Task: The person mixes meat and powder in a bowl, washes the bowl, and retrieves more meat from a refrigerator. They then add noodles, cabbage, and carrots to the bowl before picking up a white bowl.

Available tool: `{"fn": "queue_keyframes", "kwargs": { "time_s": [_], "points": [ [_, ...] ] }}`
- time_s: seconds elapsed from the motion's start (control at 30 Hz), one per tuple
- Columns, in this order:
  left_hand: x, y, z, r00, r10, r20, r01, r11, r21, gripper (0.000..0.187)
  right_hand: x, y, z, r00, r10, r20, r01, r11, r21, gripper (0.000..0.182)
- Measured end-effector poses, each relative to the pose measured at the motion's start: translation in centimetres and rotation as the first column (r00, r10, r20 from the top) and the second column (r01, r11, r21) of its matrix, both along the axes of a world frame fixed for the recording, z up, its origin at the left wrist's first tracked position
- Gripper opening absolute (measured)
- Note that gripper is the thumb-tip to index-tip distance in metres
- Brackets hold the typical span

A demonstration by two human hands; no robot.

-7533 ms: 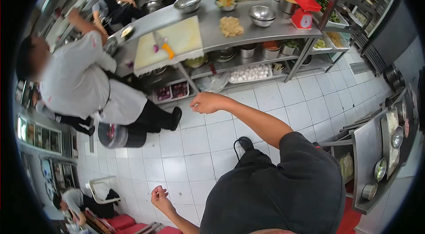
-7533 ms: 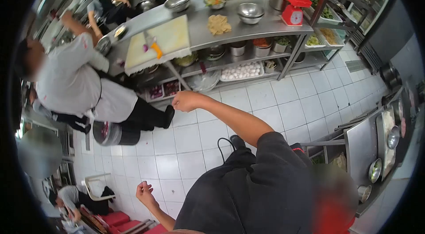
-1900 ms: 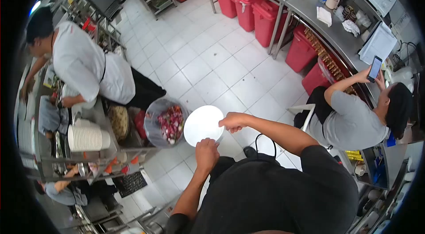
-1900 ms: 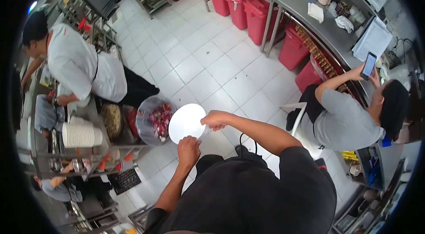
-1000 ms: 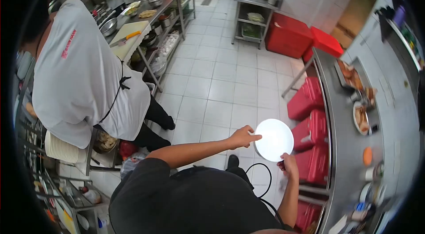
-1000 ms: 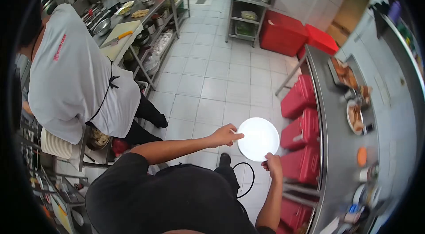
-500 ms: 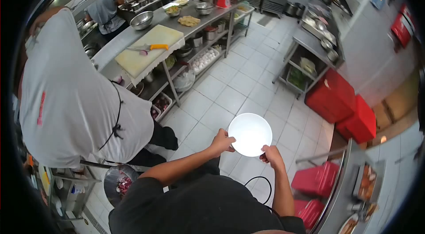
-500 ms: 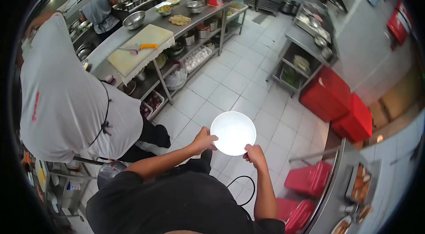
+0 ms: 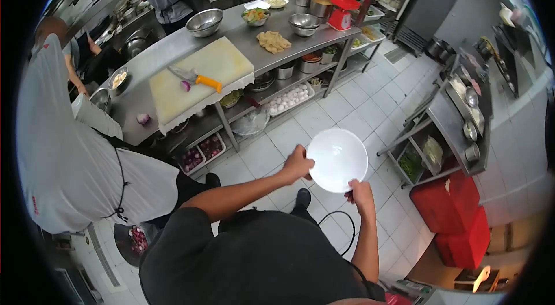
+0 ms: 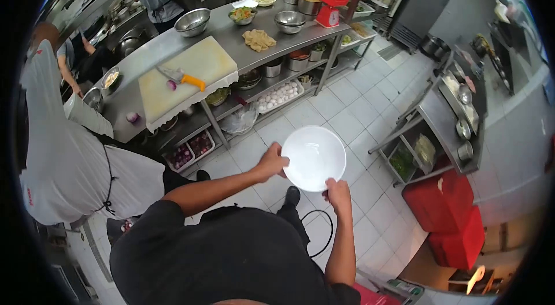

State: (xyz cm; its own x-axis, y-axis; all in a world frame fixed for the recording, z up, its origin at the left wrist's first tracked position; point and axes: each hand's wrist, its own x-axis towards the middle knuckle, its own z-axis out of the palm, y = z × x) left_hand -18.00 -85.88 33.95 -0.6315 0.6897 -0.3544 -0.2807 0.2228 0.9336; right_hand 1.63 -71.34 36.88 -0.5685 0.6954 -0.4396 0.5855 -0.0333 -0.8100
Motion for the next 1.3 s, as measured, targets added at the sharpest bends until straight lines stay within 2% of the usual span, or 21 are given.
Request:
{"fn": "queue_keyframes", "kwargs": {
  "time_s": [0.07, 0.17, 0.27, 0.4, 0.5, 0.53, 0.6, 0.73, 0.8, 0.9, 1.0, 1.03, 1.13, 1.23, 1.3],
  "points": [
    [-3.4, 2.5, 1.1, 0.993, 0.117, 0.007, -0.117, 0.992, 0.053, 0.037, -5.4, 3.9, 1.5, 0.998, 0.051, -0.032, -0.050, 0.998, 0.042, 0.038],
    [-8.6, 4.4, 4.2, 0.971, 0.231, -0.052, -0.225, 0.969, 0.106, 0.040, -13.5, 8.9, 2.8, 0.980, 0.178, -0.087, -0.180, 0.984, -0.013, 0.037],
    [-14.1, 5.2, 7.8, 0.966, 0.258, 0.029, -0.259, 0.962, 0.089, 0.047, -20.8, 12.1, 5.0, 0.958, 0.266, -0.111, -0.276, 0.957, -0.086, 0.036],
    [-23.9, 4.5, 8.5, 0.921, 0.389, 0.031, -0.390, 0.916, 0.096, 0.049, -29.8, 15.8, 3.8, 0.938, 0.316, -0.139, -0.344, 0.891, -0.296, 0.032],
    [-33.9, 3.4, 6.4, 0.803, 0.595, -0.026, -0.589, 0.801, 0.110, 0.045, -37.1, 17.1, 2.6, 0.914, 0.376, -0.152, -0.405, 0.824, -0.396, 0.033],
    [-37.1, 2.9, 5.8, 0.785, 0.616, -0.073, -0.608, 0.787, 0.104, 0.044, -39.3, 17.3, 2.0, 0.912, 0.382, -0.150, -0.409, 0.807, -0.426, 0.034],
    [-43.5, 2.5, 5.5, 0.745, 0.646, -0.167, -0.637, 0.763, 0.113, 0.041, -44.4, 17.3, 0.9, 0.904, 0.406, -0.130, -0.420, 0.793, -0.441, 0.033],
    [-52.1, 4.6, 6.9, 0.762, 0.644, -0.074, -0.640, 0.765, 0.069, 0.043, -54.2, 15.8, 0.9, 0.880, 0.460, -0.120, -0.468, 0.792, -0.391, 0.033],
    [-53.9, 5.1, 7.8, 0.744, 0.665, -0.067, -0.666, 0.746, 0.012, 0.046, -58.6, 15.3, 1.3, 0.864, 0.494, -0.098, -0.490, 0.778, -0.393, 0.031],
    [-55.6, 4.9, 6.5, 0.834, 0.547, -0.074, -0.552, 0.822, -0.142, 0.044, -65.0, 15.3, -0.4, 0.810, 0.575, -0.116, -0.571, 0.727, -0.380, 0.031],
    [-56.7, 4.1, 1.7, 0.792, 0.559, -0.248, -0.601, 0.786, -0.145, 0.040, -69.4, 15.4, -0.8, 0.736, 0.672, -0.080, -0.652, 0.673, -0.350, 0.030],
    [-55.9, 4.5, 2.3, 0.748, 0.593, -0.299, -0.649, 0.747, -0.142, 0.040, -70.7, 15.8, -2.4, 0.713, 0.694, -0.095, -0.678, 0.649, -0.346, 0.030],
    [-55.9, 4.8, 1.3, 0.689, 0.552, -0.469, -0.704, 0.664, -0.253, 0.036, -73.8, 16.4, -4.5, 0.681, 0.731, -0.045, -0.683, 0.612, -0.400, 0.031],
    [-55.9, 5.8, 1.5, 0.646, 0.474, -0.598, -0.756, 0.504, -0.417, 0.030, -76.5, 17.1, -4.5, 0.515, 0.857, -0.026, -0.788, 0.461, -0.408, 0.036],
    [-56.0, 5.9, -0.1, 0.581, 0.534, -0.614, -0.811, 0.446, -0.379, 0.028, -78.0, 17.5, -1.1, 0.405, 0.909, 0.097, -0.882, 0.416, -0.221, 0.044]
  ]
}}
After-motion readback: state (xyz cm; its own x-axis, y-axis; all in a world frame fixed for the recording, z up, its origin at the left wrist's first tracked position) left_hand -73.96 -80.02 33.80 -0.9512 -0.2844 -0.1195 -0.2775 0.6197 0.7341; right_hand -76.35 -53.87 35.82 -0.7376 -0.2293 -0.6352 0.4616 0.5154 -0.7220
